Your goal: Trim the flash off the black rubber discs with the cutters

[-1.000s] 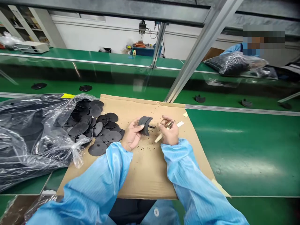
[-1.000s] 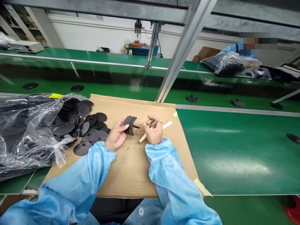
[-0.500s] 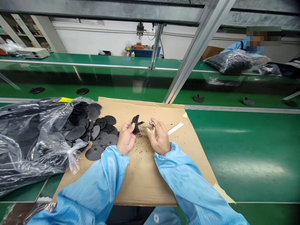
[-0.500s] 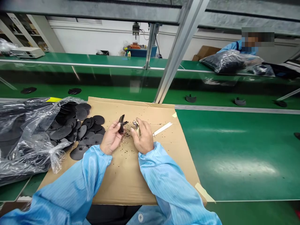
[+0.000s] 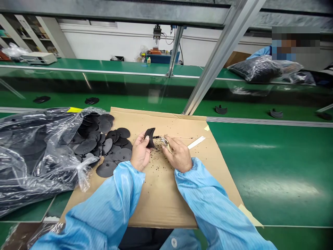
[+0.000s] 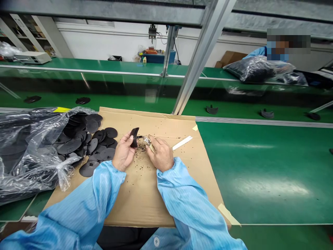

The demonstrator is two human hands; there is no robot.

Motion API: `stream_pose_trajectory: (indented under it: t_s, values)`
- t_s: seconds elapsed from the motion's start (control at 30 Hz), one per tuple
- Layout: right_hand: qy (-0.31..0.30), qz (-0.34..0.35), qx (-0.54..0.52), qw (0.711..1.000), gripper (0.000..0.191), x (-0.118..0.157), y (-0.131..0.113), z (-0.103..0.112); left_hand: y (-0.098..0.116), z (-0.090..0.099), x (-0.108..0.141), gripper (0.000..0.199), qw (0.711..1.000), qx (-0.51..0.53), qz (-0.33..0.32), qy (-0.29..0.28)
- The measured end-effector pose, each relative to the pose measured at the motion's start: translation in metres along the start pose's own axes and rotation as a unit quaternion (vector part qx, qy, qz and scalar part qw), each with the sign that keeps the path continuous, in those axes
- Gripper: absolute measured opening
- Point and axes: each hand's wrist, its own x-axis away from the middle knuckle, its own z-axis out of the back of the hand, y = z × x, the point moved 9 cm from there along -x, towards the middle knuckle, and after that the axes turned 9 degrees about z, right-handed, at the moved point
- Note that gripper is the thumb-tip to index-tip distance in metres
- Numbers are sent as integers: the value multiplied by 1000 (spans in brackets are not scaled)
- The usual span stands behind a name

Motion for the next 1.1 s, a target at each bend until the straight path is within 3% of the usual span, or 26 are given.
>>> stream_pose_trajectory:
  t_s: [0.2, 0.37, 0.53, 0.77, 1.1]
  values:
    - [-47, -1, 38, 998, 37, 1, 2, -5, -1, -2, 0, 25, 1000, -7, 13, -12]
    - [-77, -20, 3, 997, 42, 3, 6, -11, -2, -6, 3, 27, 999, -8, 16, -27]
    - [-38, -48, -66, 996, 38, 3, 9, -9, 1, -4, 4, 46, 1000, -4, -5, -17]
    - [25, -74, -96, 992, 40, 5, 12, -1, -4, -4, -1, 25, 999, 12, 34, -22]
    - [0, -37, -112, 993, 40, 3, -3, -2, -12, -7, 2, 14, 994, 2, 99, -45]
